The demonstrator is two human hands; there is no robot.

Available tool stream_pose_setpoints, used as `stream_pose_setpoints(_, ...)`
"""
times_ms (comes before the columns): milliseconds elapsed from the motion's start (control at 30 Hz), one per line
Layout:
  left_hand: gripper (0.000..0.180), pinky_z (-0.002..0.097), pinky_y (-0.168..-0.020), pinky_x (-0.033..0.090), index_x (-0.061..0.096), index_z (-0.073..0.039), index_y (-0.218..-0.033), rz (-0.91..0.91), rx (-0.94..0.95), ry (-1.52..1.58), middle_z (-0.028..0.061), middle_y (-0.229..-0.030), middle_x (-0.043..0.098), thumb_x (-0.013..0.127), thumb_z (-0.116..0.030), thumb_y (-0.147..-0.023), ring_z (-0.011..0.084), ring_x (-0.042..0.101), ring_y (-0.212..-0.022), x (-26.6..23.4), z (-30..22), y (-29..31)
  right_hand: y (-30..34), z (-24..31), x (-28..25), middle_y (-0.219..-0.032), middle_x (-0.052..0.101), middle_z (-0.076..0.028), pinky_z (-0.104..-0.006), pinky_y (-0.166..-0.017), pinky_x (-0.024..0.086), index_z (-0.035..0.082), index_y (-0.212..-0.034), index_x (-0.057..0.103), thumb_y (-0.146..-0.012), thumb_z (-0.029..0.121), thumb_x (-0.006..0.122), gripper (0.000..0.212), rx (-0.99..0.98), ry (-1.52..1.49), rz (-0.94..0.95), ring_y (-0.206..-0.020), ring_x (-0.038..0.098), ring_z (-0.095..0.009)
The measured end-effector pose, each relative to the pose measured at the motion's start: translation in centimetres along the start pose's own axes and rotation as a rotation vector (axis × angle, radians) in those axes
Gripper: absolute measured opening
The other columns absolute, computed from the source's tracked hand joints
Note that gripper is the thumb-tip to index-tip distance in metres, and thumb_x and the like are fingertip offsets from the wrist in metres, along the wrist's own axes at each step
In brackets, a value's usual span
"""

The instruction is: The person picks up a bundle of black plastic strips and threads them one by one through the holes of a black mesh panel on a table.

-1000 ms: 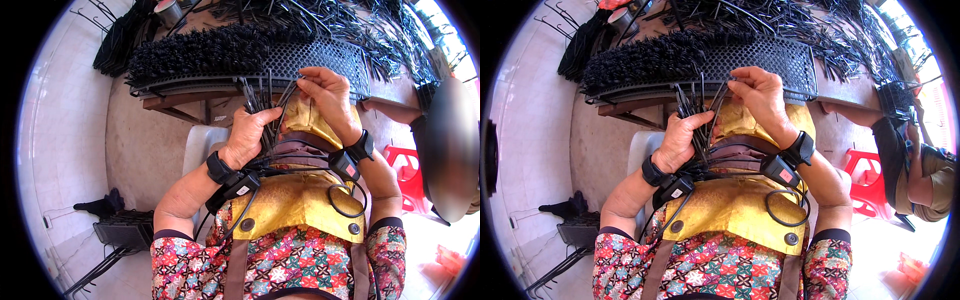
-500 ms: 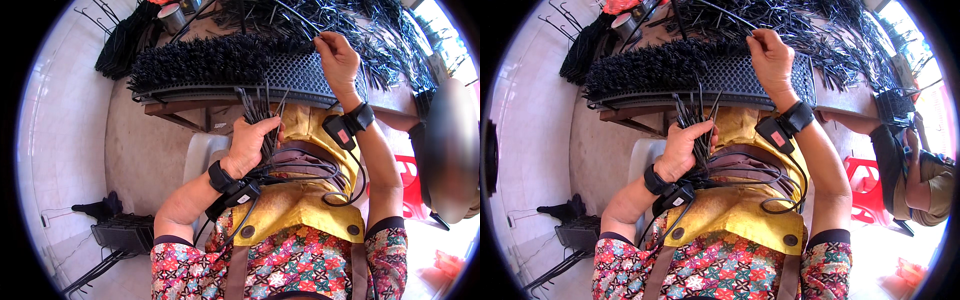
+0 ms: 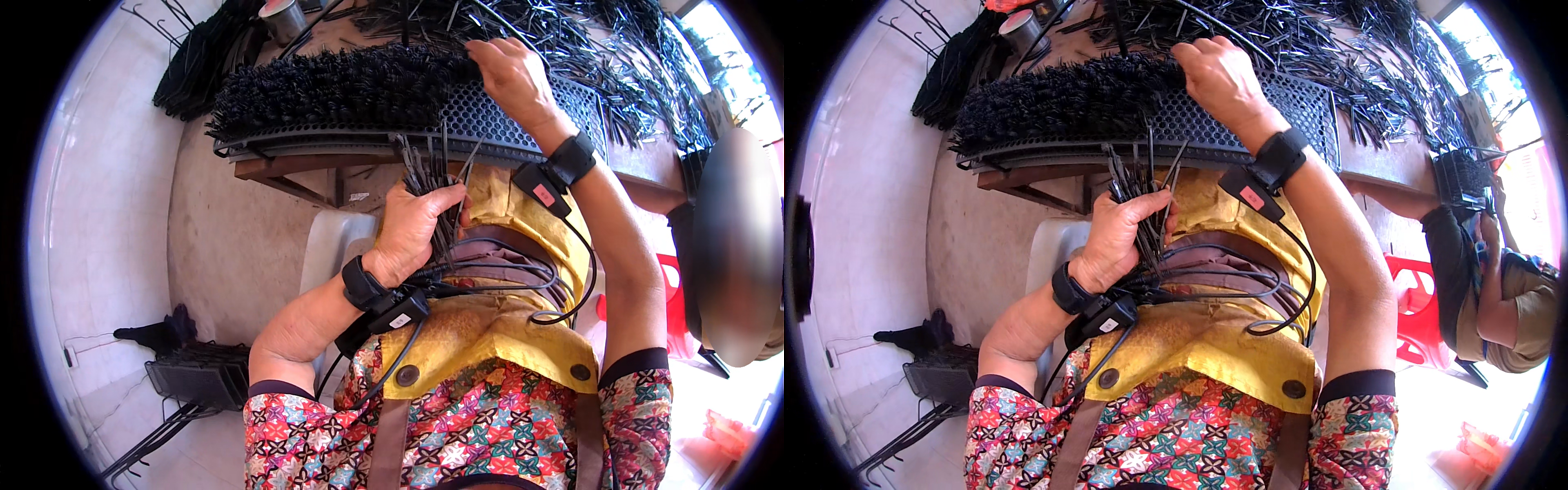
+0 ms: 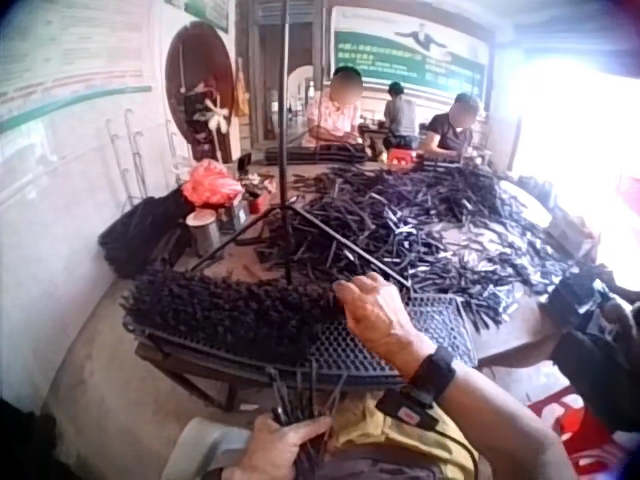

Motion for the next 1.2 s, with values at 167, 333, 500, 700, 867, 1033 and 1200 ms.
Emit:
stream_pose_setpoints(167, 0.009, 0.0268, -0.047, 0.049, 0.062, 0.0, -0.084, -0.062, -0.04, -0.009, 0.007, -0.071, 0.063, 0.064, -0.009, -0.081, 0.0145, 0.06, -0.057, -0.2, 0.5, -0.1, -0.2, 0.2, 1.5, -0.071, 0.06, -0.011, -0.0396, -0.064, 0.049, 0.007, -0.084, 0.062, -0.071, 0.007, 0.058, 0.014, -0.023, 0.107, 0.134, -0.07, 0.058, -0.031)
stream_pose_setpoints(333, 0.009, 0.0263, -0.048, 0.049, 0.062, 0.0, -0.085, -0.008, -0.029, 0.004, 0.0071, -0.073, 0.063, 0.063, -0.009, -0.081, 0.0145, 0.06, -0.058, 0.1, 0.5, -0.3, 1.9, 1.3, -2.7, -0.069, 0.06, -0.011, -0.0363, -0.058, 0.047, 0.003, -0.09, 0.064, -0.081, 0.018, 0.063, 0.017, 0.028, -0.083, -0.084, -0.064, 0.058, -0.025)
stream_pose_setpoints(500, 0.011, 0.0259, -0.049, 0.048, 0.061, 0.0, -0.087, 0.015, -0.04, 0.007, 0.0074, -0.072, 0.062, 0.064, -0.008, -0.08, 0.0149, 0.06, -0.059, 0.7, 0.4, 0.1, 8.0, 0.9, -0.7, -0.065, 0.061, -0.006, -0.0227, -0.047, 0.044, -0.005, -0.103, 0.058, -0.079, 0.017, 0.069, 0.034, 0.834, -0.958, 0.317, -0.054, 0.056, -0.008)
stream_pose_setpoints(700, 0.011, 0.0253, -0.05, 0.047, 0.06, 0.001, -0.088, 0.093, -0.002, -0.048, 0.0083, -0.072, 0.062, 0.062, -0.007, -0.08, 0.0154, 0.06, -0.059, 2.0, 0.1, 0.2, 11.8, 3.3, 0.2, -0.069, 0.062, -0.006, -0.0208, -0.046, 0.046, -0.006, -0.096, 0.058, -0.077, -0.001, 0.066, 0.021, 0.984, -1.371, 0.353, -0.053, 0.056, -0.008)
stream_pose_setpoints(867, 0.016, 0.0264, -0.049, 0.048, 0.058, 0.0, -0.093, 0.154, 0.02, -0.118, 0.0102, -0.075, 0.063, 0.062, -0.009, -0.081, 0.0168, 0.06, -0.06, 2.5, 0.0, 0.2, 12.3, 0.8, -0.7, -0.068, 0.061, -0.007, -0.0216, -0.045, 0.047, -0.006, -0.092, 0.059, -0.076, -0.005, 0.063, 0.016, 1.019, -1.295, 0.152, -0.052, 0.058, -0.011)
stream_pose_setpoints(1033, 0.015, 0.0248, -0.046, 0.046, 0.059, 0.001, -0.093, 0.163, -0.026, -0.156, 0.0101, -0.074, 0.063, 0.062, -0.008, -0.081, 0.0165, 0.061, -0.059, 2.5, 0.6, 0.1, 11.5, 1.1, -1.1, -0.071, 0.062, -0.008, -0.023, -0.051, 0.052, -0.006, -0.095, 0.058, -0.077, -0.002, 0.064, 0.019, 1.069, -1.323, 0.169, -0.057, 0.061, -0.013)
stream_pose_setpoints(1200, 0.016, 0.0236, -0.046, 0.047, 0.06, 0.0, -0.094, 0.216, -0.054, -0.199, 0.0086, -0.075, 0.063, 0.062, -0.008, -0.081, 0.0151, 0.061, -0.059, 3.3, 0.8, 0.4, 11.5, 2.1, -0.9, -0.071, 0.062, -0.009, -0.0234, -0.051, 0.053, -0.007, -0.095, 0.058, -0.078, 0.001, 0.064, 0.02, 1.103, -1.366, 0.293, -0.059, 0.063, -0.015)
Point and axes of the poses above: each hand's wrist, its own y-axis away from the middle knuckle, its own x-axis out of the palm, z = x × y, the point moved 10 cm from there along -y, towards the middle knuckle
